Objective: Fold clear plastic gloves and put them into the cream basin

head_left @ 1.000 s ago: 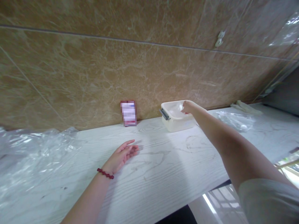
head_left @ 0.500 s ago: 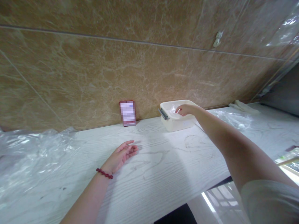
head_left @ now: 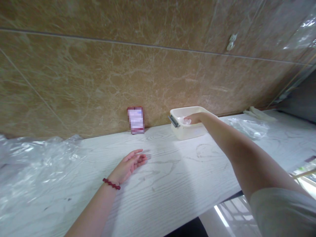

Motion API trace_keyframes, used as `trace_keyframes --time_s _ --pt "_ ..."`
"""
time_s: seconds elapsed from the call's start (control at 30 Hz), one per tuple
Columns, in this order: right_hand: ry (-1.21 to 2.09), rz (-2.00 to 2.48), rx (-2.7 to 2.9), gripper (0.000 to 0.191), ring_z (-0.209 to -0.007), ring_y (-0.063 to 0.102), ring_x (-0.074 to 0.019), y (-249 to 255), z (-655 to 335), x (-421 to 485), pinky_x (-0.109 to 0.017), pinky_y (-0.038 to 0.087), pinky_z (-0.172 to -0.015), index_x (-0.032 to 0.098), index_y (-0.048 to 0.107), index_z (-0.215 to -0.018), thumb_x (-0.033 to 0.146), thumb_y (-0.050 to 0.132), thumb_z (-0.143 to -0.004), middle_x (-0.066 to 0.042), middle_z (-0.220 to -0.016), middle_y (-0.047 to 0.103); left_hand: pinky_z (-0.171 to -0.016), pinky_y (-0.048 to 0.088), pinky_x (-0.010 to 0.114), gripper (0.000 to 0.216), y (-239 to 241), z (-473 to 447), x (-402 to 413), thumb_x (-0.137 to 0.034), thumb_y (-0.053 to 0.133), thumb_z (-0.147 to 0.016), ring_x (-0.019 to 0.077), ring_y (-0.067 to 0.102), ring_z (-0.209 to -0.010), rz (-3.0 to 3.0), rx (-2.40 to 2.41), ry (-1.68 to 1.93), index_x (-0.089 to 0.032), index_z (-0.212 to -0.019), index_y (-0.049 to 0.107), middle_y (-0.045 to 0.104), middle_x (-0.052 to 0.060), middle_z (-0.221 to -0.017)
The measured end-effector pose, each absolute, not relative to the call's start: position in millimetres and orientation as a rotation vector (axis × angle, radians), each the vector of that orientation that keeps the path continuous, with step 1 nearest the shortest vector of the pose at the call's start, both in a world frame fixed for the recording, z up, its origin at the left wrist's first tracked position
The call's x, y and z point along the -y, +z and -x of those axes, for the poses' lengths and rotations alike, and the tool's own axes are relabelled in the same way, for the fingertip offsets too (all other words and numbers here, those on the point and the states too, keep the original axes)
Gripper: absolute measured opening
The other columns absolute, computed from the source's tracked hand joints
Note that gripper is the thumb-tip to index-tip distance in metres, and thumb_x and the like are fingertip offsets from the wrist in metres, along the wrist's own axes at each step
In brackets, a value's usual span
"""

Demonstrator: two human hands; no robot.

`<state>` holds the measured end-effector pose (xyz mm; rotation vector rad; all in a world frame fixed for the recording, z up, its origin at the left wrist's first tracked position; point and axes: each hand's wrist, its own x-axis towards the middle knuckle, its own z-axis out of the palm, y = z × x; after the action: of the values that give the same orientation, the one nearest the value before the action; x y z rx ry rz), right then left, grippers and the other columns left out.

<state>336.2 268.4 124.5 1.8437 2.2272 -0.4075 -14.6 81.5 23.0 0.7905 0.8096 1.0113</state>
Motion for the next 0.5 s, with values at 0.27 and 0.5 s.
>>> trace_keyframes --time_s 0.27,0.5 --pt "-0.339 -1.732 -2.339 0.070 -0.093 0.053 -0.0201 129 -338 -275 -0.027 0.041 -0.077 0.018 0.040 -0.122 0.018 0.064 -0.056 -0.009 -0.117 0.049 -0.090 0.037 0.033 0.036 19 17 -84 -0.016 0.054 -0.074 0.0165 0.057 -0.089 -0.791 -0.811 0.999 -0.011 -0.108 0.044 0.061 0.012 -0.094" --pt "-0.372 -1.918 -2.406 0.050 -0.066 0.059 -0.0118 139 -347 -272 -0.022 0.046 -0.059 0.023 0.049 -0.113 0.021 0.059 -0.064 -0.004 -0.108 0.055 -0.092 0.036 0.035 0.036 13 19 -85 -0.018 0.052 -0.075 0.0172 0.056 -0.091 -0.822 -0.780 1.004 -0.010 -0.110 0.042 0.060 0.013 -0.096"
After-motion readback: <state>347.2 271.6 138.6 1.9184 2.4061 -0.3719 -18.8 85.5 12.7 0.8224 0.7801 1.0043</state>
